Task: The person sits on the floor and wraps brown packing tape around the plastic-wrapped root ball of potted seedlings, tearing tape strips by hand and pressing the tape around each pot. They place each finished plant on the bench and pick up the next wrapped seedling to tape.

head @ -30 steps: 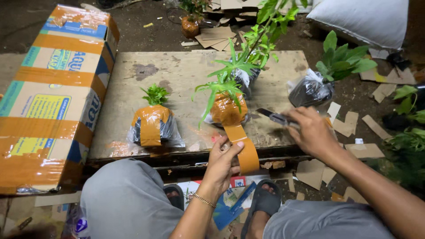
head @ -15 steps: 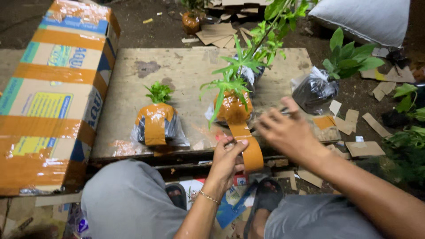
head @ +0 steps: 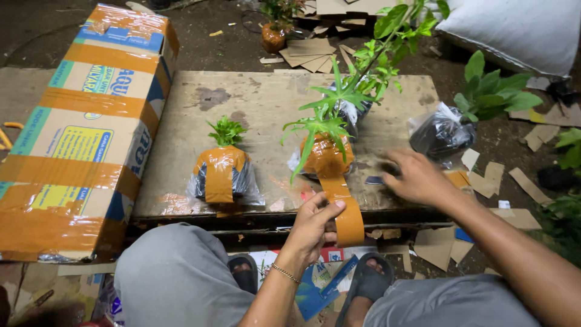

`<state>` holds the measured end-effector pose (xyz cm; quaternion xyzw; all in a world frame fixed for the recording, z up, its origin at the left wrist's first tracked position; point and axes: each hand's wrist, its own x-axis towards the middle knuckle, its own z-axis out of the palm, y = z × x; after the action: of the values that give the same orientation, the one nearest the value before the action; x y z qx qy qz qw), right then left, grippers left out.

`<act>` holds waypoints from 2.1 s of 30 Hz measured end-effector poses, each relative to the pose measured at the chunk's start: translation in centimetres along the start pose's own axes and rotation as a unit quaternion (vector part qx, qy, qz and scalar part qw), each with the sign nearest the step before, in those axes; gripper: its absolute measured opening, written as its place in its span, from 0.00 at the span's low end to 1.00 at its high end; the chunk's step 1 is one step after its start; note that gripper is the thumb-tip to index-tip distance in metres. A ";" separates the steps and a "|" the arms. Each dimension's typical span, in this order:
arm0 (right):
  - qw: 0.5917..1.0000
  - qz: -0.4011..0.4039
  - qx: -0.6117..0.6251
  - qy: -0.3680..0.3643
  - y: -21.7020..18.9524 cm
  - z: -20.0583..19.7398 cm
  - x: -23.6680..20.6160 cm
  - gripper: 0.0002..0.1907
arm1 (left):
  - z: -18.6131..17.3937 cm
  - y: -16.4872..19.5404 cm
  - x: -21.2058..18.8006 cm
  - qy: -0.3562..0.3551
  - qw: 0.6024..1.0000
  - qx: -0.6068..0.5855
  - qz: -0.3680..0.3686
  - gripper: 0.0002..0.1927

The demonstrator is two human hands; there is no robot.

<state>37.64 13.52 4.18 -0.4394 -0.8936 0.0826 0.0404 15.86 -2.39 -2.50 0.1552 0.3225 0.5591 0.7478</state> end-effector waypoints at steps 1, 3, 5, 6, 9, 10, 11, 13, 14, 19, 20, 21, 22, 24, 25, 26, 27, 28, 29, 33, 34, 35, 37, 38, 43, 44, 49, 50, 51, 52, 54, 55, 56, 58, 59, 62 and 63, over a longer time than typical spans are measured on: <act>0.999 -0.029 0.034 0.023 -0.9 0.0 0.7 0.34 | 0.1 0.2 -0.1 0.011 1.000 0.008 -0.010 0.15; 0.993 -0.076 0.072 0.061 -3.6 0.4 2.3 0.42 | 0.3 0.5 -0.2 0.014 1.000 0.009 -0.011 0.16; 0.986 -0.114 0.079 0.094 -6.3 0.5 3.9 0.51 | 0.6 0.8 -0.3 0.017 1.000 0.015 -0.014 0.17; 0.991 -0.075 0.087 0.071 -7.5 0.5 4.3 0.52 | 0.7 0.9 -0.4 0.020 0.999 0.019 -0.020 0.18; 0.995 0.008 0.099 0.019 -9.5 0.2 4.8 0.55 | 0.4 0.8 -0.2 0.027 0.999 0.009 -0.028 0.19; 0.995 0.011 0.094 0.018 -9.8 0.1 5.0 0.55 | 0.0 0.6 -0.1 0.031 0.999 0.002 -0.029 0.19; 0.996 0.014 0.086 0.019 -9.8 0.1 5.2 0.56 | -0.6 0.5 0.2 0.033 0.999 0.024 -0.030 0.17; 0.998 -0.024 0.045 0.031 -9.5 0.3 5.5 0.55 | -1.9 0.4 1.0 0.036 0.997 0.066 -0.032 0.13; 0.998 -0.044 0.023 0.035 -9.1 0.6 5.6 0.55 | -2.6 0.2 1.5 0.016 0.993 0.114 -0.029 0.11; 0.986 -0.146 -0.003 0.085 -7.2 2.4 6.2 0.55 | -4.7 -0.4 1.8 -0.101 0.952 0.283 -0.062 0.10; 0.984 -0.164 -0.011 0.076 -6.9 2.7 6.3 0.54 | -4.7 -0.3 1.4 -0.102 0.943 0.314 -0.049 0.10; 0.990 -0.129 -0.017 0.047 -6.8 3.0 6.3 0.55 | -4.4 -0.3 0.7 -0.103 0.933 0.343 -0.036 0.11; 0.995 -0.093 -0.023 0.022 -6.7 3.2 6.4 0.56 | -4.1 0.0 0.2 -0.106 0.921 0.374 -0.022 0.12; 0.997 -0.070 -0.037 0.009 -6.7 3.4 6.6 0.56 | -3.2 1.3 -1.0 -0.111 0.922 0.369 -0.025 0.12; 0.995 -0.083 -0.044 0.022 -6.6 3.3 6.7 0.56 | -2.7 2.1 -1.7 -0.114 0.923 0.367 -0.025 0.12; 0.993 -0.097 -0.051 0.035 -6.5 3.2 6.8 0.55 | -2.1 2.9 -2.5 -0.106 0.923 0.369 -0.027 0.12; 0.994 -0.107 -0.020 0.019 -6.3 3.1 6.9 0.51 | -1.6 3.7 -3.6 -0.098 0.923 0.371 -0.028 0.12; 0.993 -0.118 0.009 0.007 -5.9 2.8 7.2 0.47 | -1.1 4.9 -4.1 -0.091 0.922 0.376 -0.026 0.13; 0.991 -0.129 0.037 -0.006 -5.5 2.6 7.4 0.45 | -0.6 6.3 -4.6 -0.094 0.928 0.360 -0.008 0.13; 0.981 -0.188 0.049 -0.014 -3.7 2.8 8.8 0.26 | 0.4 12.0 -7.8 -0.064 0.925 0.367 0.073 0.13; 0.961 -0.250 0.107 0.046 -3.4 3.1 8.9 0.27 | 0.5 13.5 -8.6 -0.043 0.917 0.386 0.092 0.14; 0.931 -0.308 0.166 0.104 -3.2 3.4 8.8 0.30 | 0.5 14.8 -9.5 -0.001 0.914 0.392 0.103 0.13; 0.979 -0.113 0.161 0.062 -2.8 3.5 8.4 0.23 | 0.5 17.9 -9.6 0.069 0.900 0.402 0.152 0.13; 0.987 -0.013 0.155 0.034 -2.9 3.8 7.8 0.19 | 0.3 19.2 -9.7 0.098 0.891 0.404 0.182 0.13; 0.990 -0.039 0.132 -0.015 -4.6 3.9 4.0 0.50 | -1.6 20.6 -10.0 0.124 0.937 0.131 0.299 0.13; 0.990 -0.036 0.133 -0.003 -5.1 3.8 4.2 0.55 | -2.0 20.9 -9.5 0.118 0.940 0.070 0.313 0.13; 0.955 -0.023 0.259 0.141 -9.6 6.3 5.7 0.63 | -4.3 20.7 -8.6 0.162 0.916 -0.034 0.366 0.14; 0.955 -0.018 0.202 0.217 -10.5 6.9 6.0 0.63 | -4.7 21.1 -8.5 0.167 0.911 -0.043 0.375 0.14; 0.928 -0.007 0.293 0.232 -11.2 7.4 6.2 0.58 | -5.0 21.5 -8.5 0.181 0.904 -0.057 0.382 0.14; 0.892 0.004 0.381 0.241 -11.9 7.9 6.4 0.53 | -5.3 21.9 -8.5 0.196 0.896 -0.072 0.391 0.15; 0.821 -0.004 0.523 0.231 -12.5 8.5 6.6 0.48 | -5.9 22.5 -8.6 0.214 0.882 -0.092 0.409 0.14; 0.789 -0.017 0.575 0.218 -12.5 8.7 6.4 0.48 | -6.2 22.6 -8.5 0.212 0.880 -0.096 0.414 0.14; 0.754 -0.030 0.622 0.209 -12.3 8.7 6.3 0.47 | -6.5 22.7 -8.2 0.205 0.879 -0.101 0.418 0.13; 0.803 -0.032 0.564 0.190 -11.6 8.8 5.8 0.45 | -7.0 22.7 -7.5 0.214 0.887 -0.092 0.399 0.14; 0.826 -0.030 0.533 0.180 -11.2 8.8 5.5 0.44 | -7.3 22.5 -7.2 0.219 0.891 -0.087 0.388 0.15; 0.849 -0.006 0.525 0.064 -10.1 8.5 5.3 0.37 | -7.6 21.4 -5.8 0.175 0.911 -0.028 0.371 0.12; 0.857 0.005 0.510 0.081 -9.9 8.3 5.4 0.41 | -7.5 20.9 -5.3 0.149 0.919 0.039 0.364 0.11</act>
<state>25.44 10.94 -2.15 -0.3664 -0.7181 0.4910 0.3302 -5.34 -1.50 5.98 0.2054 0.3730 0.7965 0.4292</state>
